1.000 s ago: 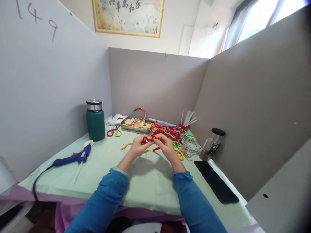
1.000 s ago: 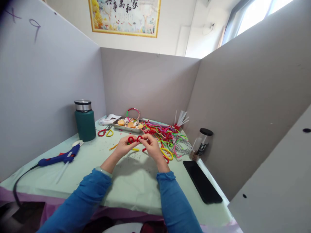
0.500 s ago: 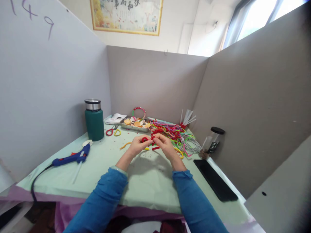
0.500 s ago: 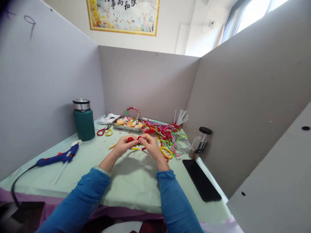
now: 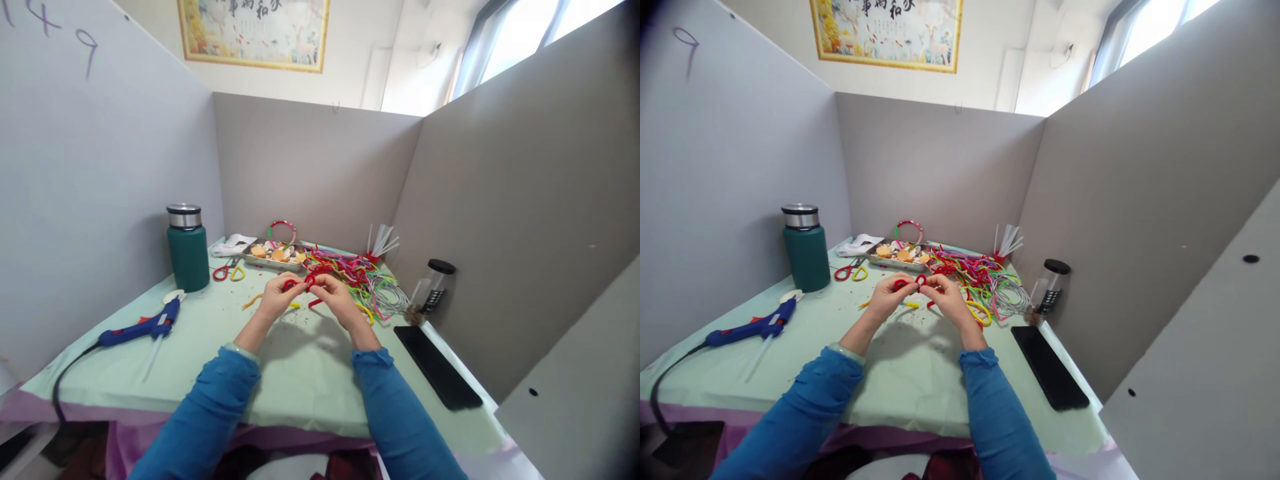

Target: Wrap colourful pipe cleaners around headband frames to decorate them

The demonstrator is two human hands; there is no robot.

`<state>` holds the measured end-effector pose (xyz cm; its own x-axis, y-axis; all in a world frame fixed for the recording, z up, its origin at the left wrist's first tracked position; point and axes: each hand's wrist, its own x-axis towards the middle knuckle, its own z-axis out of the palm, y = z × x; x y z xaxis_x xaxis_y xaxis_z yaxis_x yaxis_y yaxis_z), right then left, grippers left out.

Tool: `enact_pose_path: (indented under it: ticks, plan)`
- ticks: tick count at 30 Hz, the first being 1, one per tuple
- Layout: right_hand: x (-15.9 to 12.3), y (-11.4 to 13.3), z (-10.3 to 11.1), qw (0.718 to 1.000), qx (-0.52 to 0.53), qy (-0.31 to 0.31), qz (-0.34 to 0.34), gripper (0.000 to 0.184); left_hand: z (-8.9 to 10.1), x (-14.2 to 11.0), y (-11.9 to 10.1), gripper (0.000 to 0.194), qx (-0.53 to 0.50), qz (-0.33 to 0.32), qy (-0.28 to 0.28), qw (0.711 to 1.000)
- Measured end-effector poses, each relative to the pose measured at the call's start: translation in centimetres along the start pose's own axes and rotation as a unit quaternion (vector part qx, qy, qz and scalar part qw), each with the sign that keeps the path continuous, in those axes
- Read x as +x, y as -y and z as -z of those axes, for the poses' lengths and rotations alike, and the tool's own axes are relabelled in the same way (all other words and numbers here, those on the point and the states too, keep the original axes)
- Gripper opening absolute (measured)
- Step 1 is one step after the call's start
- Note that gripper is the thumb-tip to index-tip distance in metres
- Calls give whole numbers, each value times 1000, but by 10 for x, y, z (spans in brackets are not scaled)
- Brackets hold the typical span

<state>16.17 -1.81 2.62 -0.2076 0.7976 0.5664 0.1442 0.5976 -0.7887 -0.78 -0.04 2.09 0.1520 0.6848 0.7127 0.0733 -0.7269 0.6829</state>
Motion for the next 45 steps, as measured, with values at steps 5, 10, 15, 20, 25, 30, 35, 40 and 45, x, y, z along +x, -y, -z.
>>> enact_pose_path:
  ticks: [5, 10, 15, 20, 25, 30, 35, 40, 45]
  plan:
    - [-4, -5, -5, 966, -186, -151, 94, 18, 0, 1, -2, 15, 82, -63, -77, 992]
    - [-6, -8, -15, 987, -139, -83, 15, 34, -4, -3, -7, 14, 96, -65, -107, 987]
    - [0, -13, -21, 995, -48, -81, 43, 22, -12, -5, 1, 24, -63, 75, -58, 994]
    - [1, -16, -18, 996, -10, -91, 0, 21, -12, -4, 3, 33, -175, 184, -9, 967]
    - [0, -24, -19, 992, 42, -78, -88, 26, -10, -4, 6, 36, -190, 242, -1, 952]
    - [2, -32, -22, 987, 86, -55, -127, 25, -8, -4, 8, 37, -240, 285, -9, 928]
    - [-1, -26, -25, 958, 214, -18, -190, 29, -7, -5, 8, 36, -289, 340, 9, 895]
    - [-3, -21, -24, 959, 205, -53, -190, 27, -7, -5, 9, 35, -296, 355, 10, 887]
    - [-1, -24, -25, 956, 233, -70, -166, 26, -6, -4, 9, 32, -313, 319, 40, 893]
